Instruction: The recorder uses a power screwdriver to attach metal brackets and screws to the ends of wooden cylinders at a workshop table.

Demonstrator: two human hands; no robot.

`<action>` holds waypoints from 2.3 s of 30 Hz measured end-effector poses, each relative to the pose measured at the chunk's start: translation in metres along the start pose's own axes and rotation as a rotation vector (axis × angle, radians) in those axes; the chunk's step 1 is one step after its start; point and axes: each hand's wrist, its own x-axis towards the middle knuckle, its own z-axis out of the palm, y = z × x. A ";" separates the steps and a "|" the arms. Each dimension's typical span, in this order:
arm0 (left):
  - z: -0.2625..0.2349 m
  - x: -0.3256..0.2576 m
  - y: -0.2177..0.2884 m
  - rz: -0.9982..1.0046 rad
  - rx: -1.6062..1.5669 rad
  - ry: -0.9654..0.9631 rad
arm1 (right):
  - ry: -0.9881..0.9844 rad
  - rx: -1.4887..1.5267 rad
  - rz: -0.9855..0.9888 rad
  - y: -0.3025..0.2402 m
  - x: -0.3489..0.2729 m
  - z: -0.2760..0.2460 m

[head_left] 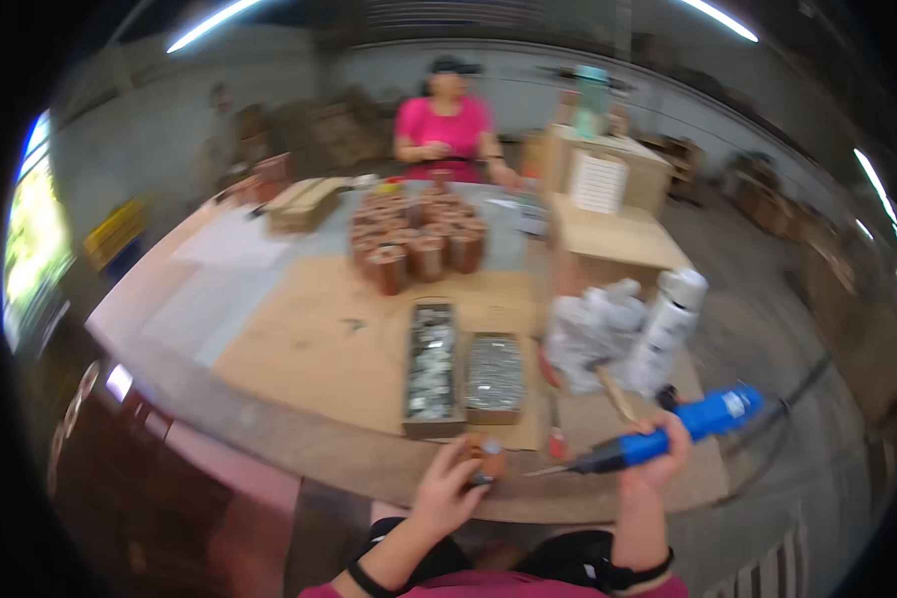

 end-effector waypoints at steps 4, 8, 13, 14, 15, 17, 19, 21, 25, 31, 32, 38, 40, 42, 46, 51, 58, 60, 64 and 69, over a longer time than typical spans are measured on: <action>-0.012 -0.002 -0.010 0.047 0.192 -0.002 | 0.078 0.080 0.251 0.033 0.001 0.008; -0.012 -0.001 -0.014 0.157 0.144 0.045 | 0.044 0.117 0.117 0.026 0.000 0.013; 0.005 0.003 -0.016 0.121 0.171 -0.011 | 0.073 0.117 0.029 -0.008 0.000 0.004; 0.005 0.001 -0.017 0.121 0.174 -0.013 | 0.076 0.120 0.031 -0.010 -0.001 0.002; 0.004 -0.001 -0.018 0.093 0.167 0.007 | 0.067 0.125 0.037 -0.010 -0.001 0.002; 0.002 -0.002 -0.017 0.064 0.166 0.032 | 0.054 0.133 0.050 -0.010 -0.003 0.002; 0.001 0.000 -0.010 0.079 0.188 0.028 | 0.025 0.113 0.022 -0.009 -0.003 0.000; -0.001 -0.003 -0.020 0.078 0.199 0.028 | 0.037 0.132 0.031 -0.006 -0.006 0.005; -0.003 0.000 -0.017 0.158 0.243 0.043 | 0.011 0.148 0.009 -0.001 -0.006 0.006; 0.000 -0.001 -0.015 0.092 0.169 0.050 | 0.025 0.141 0.009 -0.002 -0.008 0.009; 0.001 -0.002 -0.016 0.092 0.169 0.052 | 0.022 0.140 0.010 -0.002 -0.008 0.009; 0.003 -0.001 -0.022 0.162 0.261 0.052 | 0.028 0.127 0.025 -0.006 -0.006 0.007; -0.002 -0.007 -0.030 0.061 0.178 0.032 | 0.029 0.120 0.037 -0.002 -0.010 0.014; 0.001 -0.007 -0.029 0.064 0.174 0.036 | 0.013 0.120 0.039 -0.002 -0.009 0.010; 0.001 -0.005 -0.023 0.076 0.213 0.025 | 0.008 0.126 0.036 -0.003 -0.010 0.007; 0.001 -0.006 -0.026 0.095 0.191 0.031 | 0.034 0.191 0.035 -0.001 -0.010 0.008; 0.001 0.000 -0.015 0.064 0.182 0.027 | -0.017 0.101 0.054 -0.001 -0.008 0.010; 0.000 -0.003 -0.019 0.076 0.197 0.031 | -0.006 0.119 0.029 0.000 -0.009 0.010; -0.002 -0.008 -0.018 -0.128 0.039 -0.025 | -0.016 0.063 0.101 0.002 -0.009 0.007; -0.002 -0.007 -0.016 -0.153 0.027 -0.032 | 0.024 0.100 0.067 0.006 -0.007 0.010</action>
